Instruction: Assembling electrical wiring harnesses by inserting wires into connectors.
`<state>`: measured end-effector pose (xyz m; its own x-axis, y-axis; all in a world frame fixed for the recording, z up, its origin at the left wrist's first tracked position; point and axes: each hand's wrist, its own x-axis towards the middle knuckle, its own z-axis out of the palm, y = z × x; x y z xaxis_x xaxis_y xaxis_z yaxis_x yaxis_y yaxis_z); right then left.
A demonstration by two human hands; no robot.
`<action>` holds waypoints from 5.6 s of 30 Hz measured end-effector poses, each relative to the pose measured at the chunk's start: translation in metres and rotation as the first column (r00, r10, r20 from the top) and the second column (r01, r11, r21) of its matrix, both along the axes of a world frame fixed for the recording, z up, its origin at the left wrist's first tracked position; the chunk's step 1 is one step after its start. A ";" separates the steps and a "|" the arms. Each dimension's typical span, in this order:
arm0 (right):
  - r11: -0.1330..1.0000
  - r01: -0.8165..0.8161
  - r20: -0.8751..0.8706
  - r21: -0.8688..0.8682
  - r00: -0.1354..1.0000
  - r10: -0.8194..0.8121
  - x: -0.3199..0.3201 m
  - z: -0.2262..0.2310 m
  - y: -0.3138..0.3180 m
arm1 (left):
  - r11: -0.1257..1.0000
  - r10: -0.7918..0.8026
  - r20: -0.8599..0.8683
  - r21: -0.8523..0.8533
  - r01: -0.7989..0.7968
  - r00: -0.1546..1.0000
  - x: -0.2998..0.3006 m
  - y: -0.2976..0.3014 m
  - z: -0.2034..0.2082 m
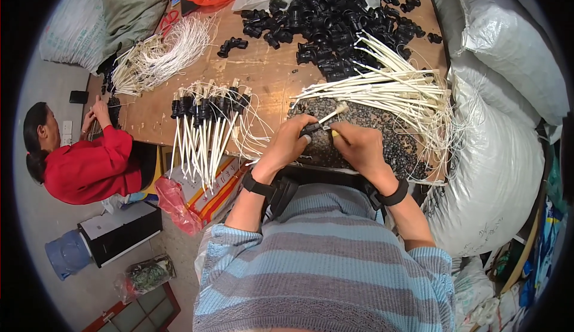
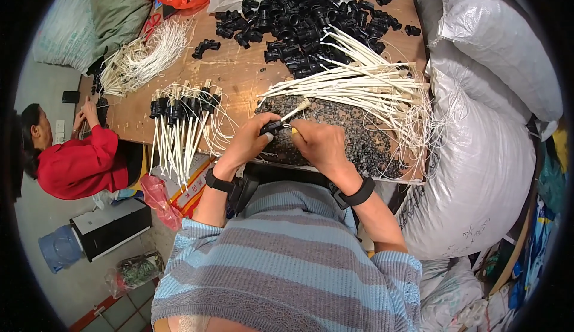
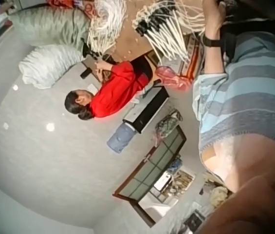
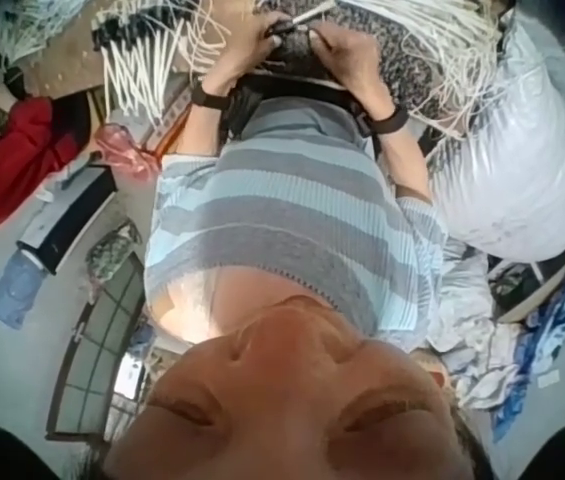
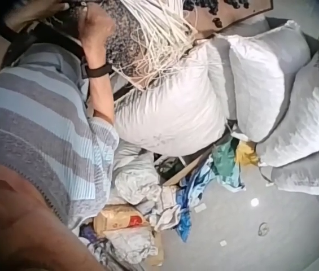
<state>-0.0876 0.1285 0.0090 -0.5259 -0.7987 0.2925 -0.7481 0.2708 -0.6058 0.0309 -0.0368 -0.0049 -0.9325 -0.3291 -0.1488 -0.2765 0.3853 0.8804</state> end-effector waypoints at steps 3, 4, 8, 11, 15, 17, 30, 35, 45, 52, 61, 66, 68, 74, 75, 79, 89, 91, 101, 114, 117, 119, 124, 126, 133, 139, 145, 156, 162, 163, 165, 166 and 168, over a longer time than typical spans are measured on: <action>1.000 0.004 -0.024 0.006 1.000 -0.004 -0.001 -0.006 -0.001 | 0.998 -0.056 -0.007 -0.039 0.055 0.998 -0.005 0.004 0.014; 1.000 -0.016 -0.016 0.007 1.000 0.016 -0.001 -0.007 -0.001 | 0.996 -0.063 0.018 -0.065 0.064 0.998 -0.004 0.005 0.016; 0.996 -0.072 0.012 0.053 0.997 0.072 0.000 -0.007 -0.002 | 0.993 -0.106 -0.007 -0.050 0.106 0.994 -0.003 0.005 0.007; 0.997 -0.083 0.117 0.005 0.990 0.082 -0.001 -0.008 0.000 | 0.989 -0.137 0.059 -0.052 0.140 0.989 -0.004 0.005 0.010; 0.986 -0.121 0.237 -0.116 0.961 0.146 0.005 0.001 0.001 | 0.978 -0.207 0.044 -0.016 0.208 0.977 -0.009 0.009 0.025; 0.985 -0.159 0.280 -0.071 0.945 0.172 0.004 -0.005 0.001 | 0.971 -0.239 0.078 0.021 0.238 0.968 -0.011 0.010 0.029; 0.975 -0.156 0.414 -0.158 0.886 0.208 0.012 -0.018 0.005 | 0.975 -0.159 -0.489 -0.215 0.059 0.857 0.002 0.008 0.011; 0.997 0.036 0.463 0.074 0.884 -0.067 0.008 -0.012 0.009 | 0.890 0.173 -0.198 -0.388 -0.239 0.965 0.024 -0.028 -0.002; 0.988 0.157 0.519 0.015 0.843 -0.142 0.006 -0.022 0.008 | 0.942 0.223 -0.178 -0.214 -0.259 0.958 0.011 -0.017 0.004; 0.998 0.029 0.568 -0.052 0.823 0.006 0.005 -0.026 -0.010 | 0.853 0.013 -0.409 -0.472 -0.224 0.912 -0.014 0.036 0.008; 0.982 0.150 0.883 -0.111 0.468 0.028 0.004 -0.027 -0.008 | 0.912 0.233 -0.409 -0.222 -0.344 0.882 -0.018 0.041 0.005; 0.988 0.100 0.723 -0.122 0.691 0.019 0.005 -0.028 -0.005 | 0.949 0.205 -0.196 -0.202 -0.244 0.959 -0.012 0.030 -0.009; 0.983 0.098 0.614 -0.154 0.789 0.017 0.007 -0.033 -0.006 | 0.952 0.259 -0.213 -0.110 -0.286 0.942 -0.012 0.032 -0.012; 0.963 0.169 0.831 -0.211 0.549 0.086 0.004 -0.029 0.002 | 0.965 0.173 -0.361 -0.126 -0.232 0.916 -0.009 0.024 -0.004; 0.931 0.313 0.981 -0.187 0.118 0.157 0.002 -0.031 0.004 | 0.968 -0.028 -0.477 -0.233 -0.096 0.879 -0.011 0.022 0.001; 0.925 0.306 0.964 -0.225 -0.069 0.257 -0.004 -0.003 0.007 | 0.984 -0.064 -0.178 -0.174 0.033 0.982 -0.003 0.033 0.011; 0.984 -0.172 -0.090 0.042 0.980 0.175 0.005 -0.002 0.011 | 0.988 -0.124 0.129 0.103 0.111 0.984 0.000 0.013 0.013; 0.981 -0.189 -0.128 0.045 0.973 0.194 0.002 -0.005 0.012 | 0.983 -0.110 0.164 0.164 0.083 0.980 -0.002 0.012 0.013; 0.979 -0.144 0.404 0.144 0.912 0.075 -0.009 0.013 0.001 | 0.916 -0.124 -0.153 -0.397 0.054 0.980 -0.002 0.024 0.018; 0.993 -0.054 0.421 -0.107 0.902 0.094 0.013 0.004 -0.004 | 0.885 -0.004 -0.386 -0.431 -0.176 0.922 0.011 0.022 0.010; 0.973 0.132 0.125 -0.188 0.986 -0.110 -0.007 0.013 0.005 | 0.624 0.139 -0.325 -0.705 -0.337 0.936 0.028 -0.011 0.009; 0.939 0.240 0.058 -0.246 0.971 -0.233 -0.029 0.007 0.013 | 0.439 0.299 -0.280 -0.809 -0.392 0.912 0.043 -0.035 0.003; 0.921 -0.390 -0.242 -0.015 0.895 0.375 0.025 0.014 0.002 | 0.230 0.528 -0.334 -0.829 -0.510 0.781 0.040 -0.053 -0.002; 0.941 -0.338 -0.078 0.014 0.938 0.338 0.024 0.002 0.005 | 0.313 0.420 -0.331 -0.821 -0.477 0.845 0.026 -0.046 -0.001; 0.963 0.248 -0.172 0.107 0.958 -0.228 -0.064 0.007 0.037 | 0.721 0.009 -0.398 -0.633 -0.281 0.918 -0.074 -0.062 -0.017; 0.873 0.372 -0.343 0.316 0.903 -0.261 -0.090 -0.011 0.065 | 0.769 0.083 -0.197 -0.610 -0.188 0.977 -0.105 -0.068 -0.018; 0.997 0.018 -0.296 0.071 0.955 0.004 -0.072 0.021 0.044 | 0.806 0.063 -0.363 -0.530 -0.262 0.930 -0.071 -0.064 -0.026; 0.973 -0.146 0.106 0.178 0.986 0.129 -0.035 0.019 0.029 | 0.966 0.102 -0.183 -0.218 -0.142 0.978 -0.013 -0.036 -0.003; 0.975 -0.123 -0.307 0.184 0.935 0.176 -0.026 0.011 0.034 | 0.910 0.036 -0.235 -0.394 -0.129 0.971 -0.014 -0.030 0.004; 0.969 -0.142 -0.371 0.204 0.904 0.211 -0.026 0.012 0.033 | 0.930 0.055 -0.180 -0.348 -0.116 0.982 -0.013 -0.032 0.005; 0.969 -0.131 -0.383 0.209 0.901 0.204 -0.024 0.010 0.030 | 0.888 -0.015 -0.245 -0.448 -0.100 0.969 -0.015 -0.026 -0.004; 0.967 -0.124 -0.389 0.221 0.898 0.204 -0.022 0.011 0.028 | 0.838 -0.085 -0.298 -0.538 -0.094 0.951 -0.019 -0.018 -0.005; 0.970 -0.126 -0.348 0.207 0.917 0.194 -0.025 0.024 0.027 | 0.842 -0.130 -0.387 -0.529 -0.104 0.913 -0.027 -0.005 -0.003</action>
